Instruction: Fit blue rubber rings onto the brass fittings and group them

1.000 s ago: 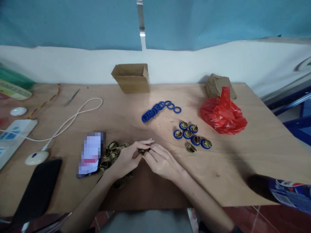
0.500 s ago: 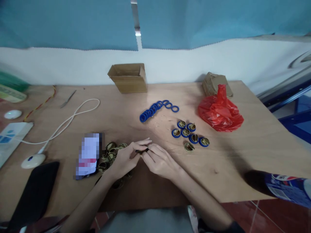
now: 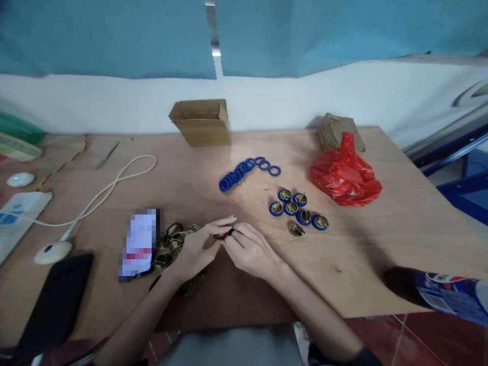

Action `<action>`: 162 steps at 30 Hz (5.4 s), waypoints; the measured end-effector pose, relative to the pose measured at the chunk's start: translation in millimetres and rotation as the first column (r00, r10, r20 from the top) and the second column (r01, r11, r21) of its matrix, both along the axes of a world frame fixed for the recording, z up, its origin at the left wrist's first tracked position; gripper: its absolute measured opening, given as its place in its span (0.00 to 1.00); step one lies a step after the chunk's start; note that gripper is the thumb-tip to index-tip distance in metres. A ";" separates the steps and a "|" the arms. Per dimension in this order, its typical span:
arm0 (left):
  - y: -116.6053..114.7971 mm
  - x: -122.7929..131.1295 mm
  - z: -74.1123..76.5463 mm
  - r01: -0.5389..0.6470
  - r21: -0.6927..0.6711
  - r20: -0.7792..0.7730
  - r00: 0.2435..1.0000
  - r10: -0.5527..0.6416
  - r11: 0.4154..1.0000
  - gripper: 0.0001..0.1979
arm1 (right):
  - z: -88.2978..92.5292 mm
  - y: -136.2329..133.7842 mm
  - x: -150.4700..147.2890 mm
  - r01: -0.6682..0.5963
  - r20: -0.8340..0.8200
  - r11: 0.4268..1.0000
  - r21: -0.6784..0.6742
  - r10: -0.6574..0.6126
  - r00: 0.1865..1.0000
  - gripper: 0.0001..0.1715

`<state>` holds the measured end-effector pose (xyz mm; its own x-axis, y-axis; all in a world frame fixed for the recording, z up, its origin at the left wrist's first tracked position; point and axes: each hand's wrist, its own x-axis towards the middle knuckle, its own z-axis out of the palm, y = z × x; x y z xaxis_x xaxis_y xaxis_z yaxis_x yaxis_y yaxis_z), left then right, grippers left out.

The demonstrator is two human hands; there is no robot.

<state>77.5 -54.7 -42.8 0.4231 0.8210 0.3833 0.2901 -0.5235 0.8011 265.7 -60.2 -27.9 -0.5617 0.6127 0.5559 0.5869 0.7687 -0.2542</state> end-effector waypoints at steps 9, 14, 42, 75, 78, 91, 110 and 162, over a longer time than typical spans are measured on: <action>-1.2 2.1 -4.8 -0.013 0.066 0.007 1.000 0.012 0.998 0.20 | -3.1 -2.4 -0.2 -0.033 -0.094 0.994 -0.103 0.024 0.995 0.13; -1.4 1.6 -3.0 -0.027 0.088 -0.004 1.000 0.027 0.996 0.21 | -5.6 -2.1 -0.4 -0.043 -0.153 0.991 -0.128 0.023 0.988 0.12; -5.2 7.6 8.5 -0.123 -0.267 0.071 0.987 0.146 0.956 0.25 | -11.7 0.5 -3.0 -0.133 -0.542 0.747 -0.651 -0.335 0.771 0.06; -3.1 4.2 2.7 -0.228 0.083 -0.341 0.908 0.243 0.970 0.30 | 5.3 13.1 30.7 0.191 -0.190 0.863 -0.468 -0.310 0.932 0.14; 1.5 0.5 -1.6 -0.314 0.138 -0.349 0.872 0.343 0.939 0.22 | 9.8 23.8 53.8 0.317 -0.013 0.809 -0.494 -0.372 0.928 0.18; -0.9 -50.6 29.0 -0.372 0.190 -0.455 0.787 0.418 0.908 0.14 | 21.8 19.3 91.2 0.638 0.514 0.700 -0.319 -0.438 0.738 0.03; -29.8 -77.5 5.9 -0.362 0.351 -0.614 0.607 0.505 0.863 0.13 | 22.9 94.5 -1.4 0.353 0.469 0.897 -0.264 -0.201 0.860 0.15; -2.0 6.6 10.5 -0.078 -0.621 0.334 0.874 0.353 0.780 0.19 | -18.3 -6.0 -3.6 -0.041 -0.369 0.993 -0.110 -0.003 0.929 0.27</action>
